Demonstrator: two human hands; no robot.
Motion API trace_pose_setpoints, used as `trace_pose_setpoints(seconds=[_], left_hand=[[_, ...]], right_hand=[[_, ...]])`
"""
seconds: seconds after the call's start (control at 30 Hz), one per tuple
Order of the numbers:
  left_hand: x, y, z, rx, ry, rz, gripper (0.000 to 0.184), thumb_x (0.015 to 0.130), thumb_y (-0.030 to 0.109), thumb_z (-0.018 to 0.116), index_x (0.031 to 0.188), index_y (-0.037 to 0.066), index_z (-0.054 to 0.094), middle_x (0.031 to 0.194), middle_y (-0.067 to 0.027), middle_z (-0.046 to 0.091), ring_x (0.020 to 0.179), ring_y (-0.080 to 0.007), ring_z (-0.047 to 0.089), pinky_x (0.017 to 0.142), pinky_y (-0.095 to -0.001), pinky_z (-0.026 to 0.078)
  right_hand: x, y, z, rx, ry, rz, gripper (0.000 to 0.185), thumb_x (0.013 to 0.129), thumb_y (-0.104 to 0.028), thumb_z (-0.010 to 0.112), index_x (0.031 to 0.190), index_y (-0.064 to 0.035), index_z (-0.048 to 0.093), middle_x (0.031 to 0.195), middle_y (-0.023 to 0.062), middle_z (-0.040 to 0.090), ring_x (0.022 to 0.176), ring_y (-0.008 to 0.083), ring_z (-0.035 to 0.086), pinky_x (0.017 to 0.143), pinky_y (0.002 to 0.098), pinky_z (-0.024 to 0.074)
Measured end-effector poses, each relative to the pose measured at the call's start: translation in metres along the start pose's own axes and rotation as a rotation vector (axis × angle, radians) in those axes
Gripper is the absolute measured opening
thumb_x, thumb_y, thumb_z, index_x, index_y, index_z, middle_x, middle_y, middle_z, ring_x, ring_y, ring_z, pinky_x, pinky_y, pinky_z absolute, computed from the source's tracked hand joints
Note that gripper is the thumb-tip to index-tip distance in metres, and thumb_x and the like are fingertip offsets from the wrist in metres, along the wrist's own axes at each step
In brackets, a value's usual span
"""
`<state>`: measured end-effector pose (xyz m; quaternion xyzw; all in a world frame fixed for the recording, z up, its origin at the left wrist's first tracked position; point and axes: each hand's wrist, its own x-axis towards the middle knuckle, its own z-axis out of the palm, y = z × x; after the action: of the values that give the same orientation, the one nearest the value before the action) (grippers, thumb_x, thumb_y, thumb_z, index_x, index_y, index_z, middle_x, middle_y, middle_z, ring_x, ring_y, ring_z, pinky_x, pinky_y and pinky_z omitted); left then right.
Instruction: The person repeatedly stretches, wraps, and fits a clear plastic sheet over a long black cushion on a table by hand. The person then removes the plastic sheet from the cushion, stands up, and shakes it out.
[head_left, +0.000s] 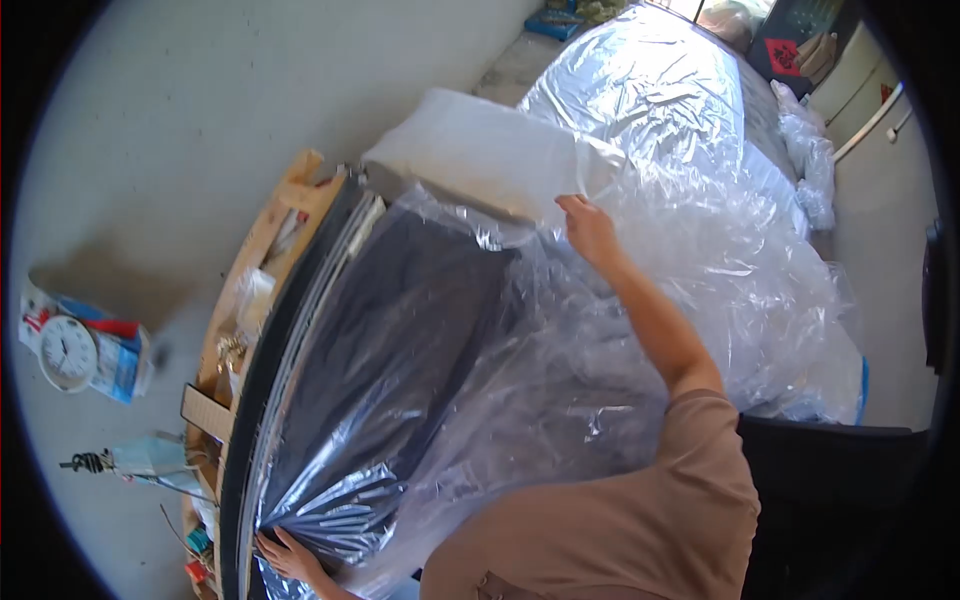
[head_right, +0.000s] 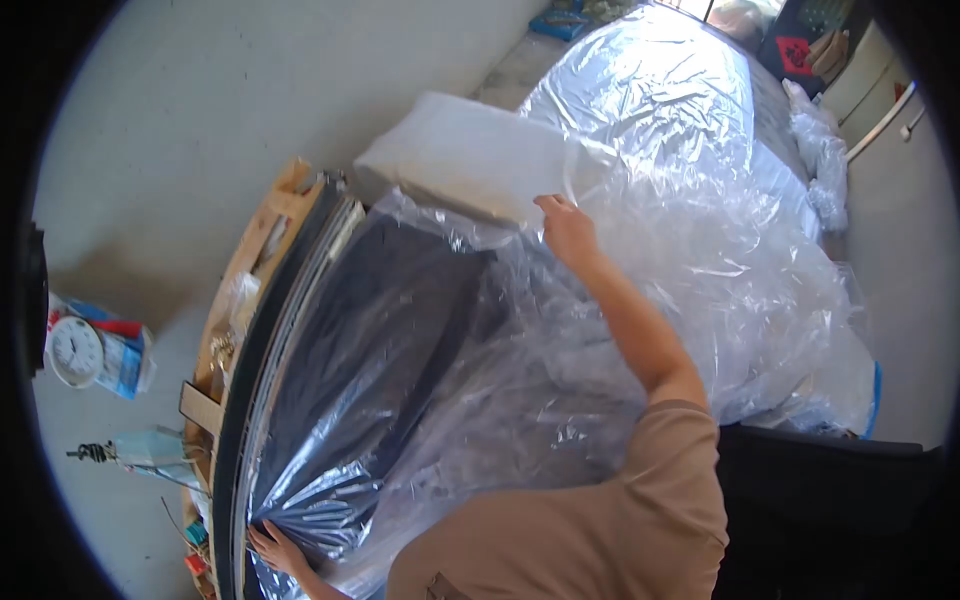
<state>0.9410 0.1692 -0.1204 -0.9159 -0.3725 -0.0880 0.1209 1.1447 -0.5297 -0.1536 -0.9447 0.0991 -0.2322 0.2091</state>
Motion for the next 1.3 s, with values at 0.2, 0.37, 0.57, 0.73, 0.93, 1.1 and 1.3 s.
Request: trace_pose_setpoints(seconds=[0.2,0.37,0.57,0.73,0.93,1.1,1.3], left_hand=[[0.0,0.001,0.002,-0.012,0.017,-0.034,0.058,0.09,0.057,0.028,0.132,0.018,0.04,0.135,-0.0052,0.04,0.125,-0.0251,0.037,0.1,-0.0455,0.028],[-0.003,0.004,-0.003,-0.032,0.03,-0.009,0.059,0.09,0.056,0.028,0.133,0.016,0.039,0.135,-0.0066,0.04,0.125,-0.0262,0.036,0.101,-0.0458,0.027],[-0.001,0.003,0.003,-0.043,0.003,-0.054,0.059,0.09,0.057,0.027,0.133,0.018,0.038,0.137,-0.0058,0.037,0.125,-0.0264,0.036,0.1,-0.0484,0.026],[0.003,-0.007,0.01,-0.037,-0.006,-0.028,0.059,0.091,0.056,0.027,0.133,0.018,0.038,0.136,-0.007,0.037,0.125,-0.0263,0.036,0.1,-0.0469,0.028],[0.001,0.0,0.004,-0.056,0.029,-0.021,0.058,0.091,0.056,0.027,0.133,0.017,0.039,0.135,-0.0075,0.039,0.124,-0.0267,0.037,0.099,-0.0467,0.027],[0.003,0.008,0.004,-0.032,0.022,-0.066,0.06,0.09,0.057,0.025,0.133,0.018,0.038,0.136,-0.0049,0.039,0.124,-0.0249,0.037,0.099,-0.0462,0.027],[0.006,0.002,0.004,-0.082,0.002,-0.047,0.06,0.09,0.056,0.03,0.133,0.017,0.038,0.136,-0.0052,0.038,0.125,-0.0259,0.036,0.1,-0.0443,0.027]], right_hand=[[0.002,0.026,0.065,-0.187,0.075,-0.188,0.015,0.074,-0.021,0.063,0.074,-0.0085,0.056,0.081,0.0071,0.055,0.08,0.026,0.055,0.071,0.0392,0.0444],[-0.048,0.172,0.003,-0.628,0.033,-0.387,0.011,0.075,-0.011,0.054,0.066,-0.0049,0.056,0.077,0.0101,0.054,0.074,0.0278,0.055,0.073,0.0404,0.0453],[0.027,0.12,-0.043,-0.752,-0.627,0.302,0.021,0.078,-0.011,0.05,0.092,-0.0096,0.066,0.095,0.008,0.065,0.091,0.023,0.062,0.078,0.0401,0.047],[0.026,0.032,0.093,-0.342,0.131,-0.09,0.039,0.08,-0.035,0.06,0.113,-0.0131,0.057,0.11,0.0125,0.058,0.1,0.0327,0.055,0.086,0.0414,0.0433],[0.027,0.033,0.057,0.016,-0.182,0.036,0.017,0.084,-0.026,0.054,0.091,-0.0109,0.059,0.099,0.009,0.059,0.089,0.03,0.056,0.077,0.0424,0.0444],[0.043,0.098,0.036,-0.584,-0.137,0.39,0.033,0.087,-0.03,0.047,0.108,-0.0053,0.051,0.117,0.0124,0.051,0.11,0.0288,0.047,0.089,0.0444,0.0377],[0.062,0.029,0.114,-0.499,0.109,-0.041,0.031,0.085,-0.032,0.051,0.11,-0.0134,0.054,0.114,0.0091,0.055,0.108,0.0307,0.049,0.087,0.0447,0.0402]])
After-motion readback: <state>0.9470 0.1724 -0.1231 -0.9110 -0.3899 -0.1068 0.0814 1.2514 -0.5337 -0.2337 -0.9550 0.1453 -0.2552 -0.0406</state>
